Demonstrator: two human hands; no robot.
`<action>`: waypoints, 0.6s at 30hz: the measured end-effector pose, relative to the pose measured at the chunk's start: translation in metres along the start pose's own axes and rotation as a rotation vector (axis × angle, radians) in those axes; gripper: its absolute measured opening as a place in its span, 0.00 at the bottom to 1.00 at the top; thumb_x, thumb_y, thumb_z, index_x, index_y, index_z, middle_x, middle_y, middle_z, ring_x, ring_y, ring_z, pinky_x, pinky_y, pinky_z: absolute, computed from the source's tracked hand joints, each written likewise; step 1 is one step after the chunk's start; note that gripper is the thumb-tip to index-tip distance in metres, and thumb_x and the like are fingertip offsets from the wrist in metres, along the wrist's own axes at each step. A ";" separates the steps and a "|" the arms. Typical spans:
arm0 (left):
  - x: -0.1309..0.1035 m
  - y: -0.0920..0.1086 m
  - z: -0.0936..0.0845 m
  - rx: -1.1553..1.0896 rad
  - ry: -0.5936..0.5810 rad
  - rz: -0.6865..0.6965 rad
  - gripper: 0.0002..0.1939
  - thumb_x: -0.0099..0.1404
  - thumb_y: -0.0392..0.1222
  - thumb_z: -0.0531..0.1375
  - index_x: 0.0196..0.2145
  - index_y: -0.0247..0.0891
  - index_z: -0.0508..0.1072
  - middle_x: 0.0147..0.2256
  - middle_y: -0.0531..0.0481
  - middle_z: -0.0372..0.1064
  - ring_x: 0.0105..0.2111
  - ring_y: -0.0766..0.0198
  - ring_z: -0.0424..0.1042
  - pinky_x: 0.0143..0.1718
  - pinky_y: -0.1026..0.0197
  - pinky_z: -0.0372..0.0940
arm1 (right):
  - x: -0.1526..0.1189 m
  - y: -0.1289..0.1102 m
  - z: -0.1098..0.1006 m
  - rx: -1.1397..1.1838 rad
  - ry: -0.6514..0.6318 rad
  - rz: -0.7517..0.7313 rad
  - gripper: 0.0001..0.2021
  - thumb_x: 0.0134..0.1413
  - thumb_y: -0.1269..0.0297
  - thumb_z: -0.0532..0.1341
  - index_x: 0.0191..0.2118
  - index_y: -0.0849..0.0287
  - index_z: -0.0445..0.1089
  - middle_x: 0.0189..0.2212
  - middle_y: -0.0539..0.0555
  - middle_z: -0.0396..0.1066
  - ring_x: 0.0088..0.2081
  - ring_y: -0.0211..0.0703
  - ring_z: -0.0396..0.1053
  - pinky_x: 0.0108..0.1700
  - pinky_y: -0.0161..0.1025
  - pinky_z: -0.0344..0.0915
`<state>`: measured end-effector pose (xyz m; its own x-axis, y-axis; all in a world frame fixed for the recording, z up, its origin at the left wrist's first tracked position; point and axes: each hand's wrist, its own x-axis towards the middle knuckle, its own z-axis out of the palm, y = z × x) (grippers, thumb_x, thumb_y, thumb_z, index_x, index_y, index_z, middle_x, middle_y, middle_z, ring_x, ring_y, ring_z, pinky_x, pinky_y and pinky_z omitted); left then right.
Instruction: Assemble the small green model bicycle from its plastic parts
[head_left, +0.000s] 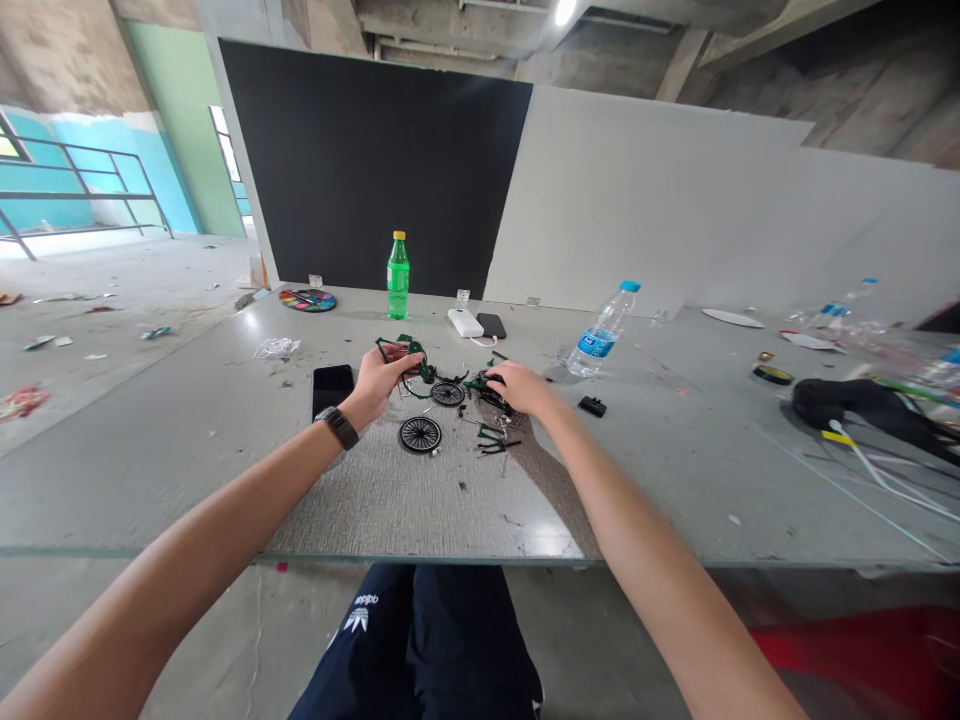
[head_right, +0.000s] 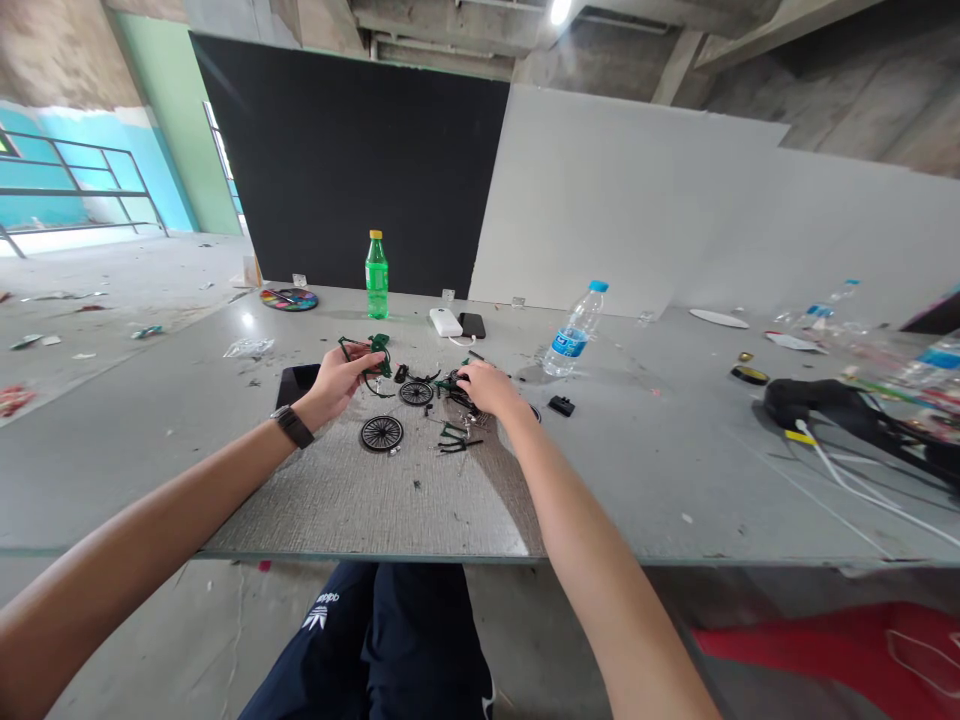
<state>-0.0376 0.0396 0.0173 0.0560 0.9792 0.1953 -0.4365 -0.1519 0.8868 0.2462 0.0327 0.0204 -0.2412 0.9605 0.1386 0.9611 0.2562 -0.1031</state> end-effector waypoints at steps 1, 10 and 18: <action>0.000 0.000 0.000 -0.002 0.001 -0.002 0.16 0.51 0.34 0.73 0.36 0.32 0.73 0.32 0.49 0.72 0.31 0.66 0.73 0.35 0.60 0.69 | 0.000 0.003 -0.001 -0.003 -0.002 0.001 0.17 0.69 0.60 0.54 0.56 0.55 0.73 0.57 0.60 0.71 0.56 0.52 0.69 0.57 0.43 0.63; -0.002 0.003 0.002 -0.019 0.006 -0.017 0.16 0.51 0.33 0.73 0.36 0.32 0.73 0.31 0.50 0.72 0.30 0.67 0.73 0.35 0.62 0.69 | -0.007 0.013 -0.016 -0.084 -0.052 0.157 0.15 0.67 0.60 0.57 0.52 0.57 0.76 0.54 0.63 0.74 0.55 0.55 0.70 0.53 0.44 0.65; -0.001 0.000 0.001 -0.014 0.007 -0.014 0.17 0.50 0.34 0.74 0.36 0.32 0.73 0.31 0.49 0.72 0.31 0.65 0.74 0.35 0.60 0.69 | -0.015 0.013 -0.029 -0.066 -0.056 0.225 0.16 0.66 0.65 0.57 0.55 0.57 0.74 0.52 0.63 0.75 0.52 0.53 0.72 0.49 0.42 0.66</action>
<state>-0.0369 0.0382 0.0178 0.0561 0.9820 0.1803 -0.4484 -0.1366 0.8833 0.2660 0.0179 0.0460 -0.0252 0.9976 0.0641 0.9977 0.0291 -0.0605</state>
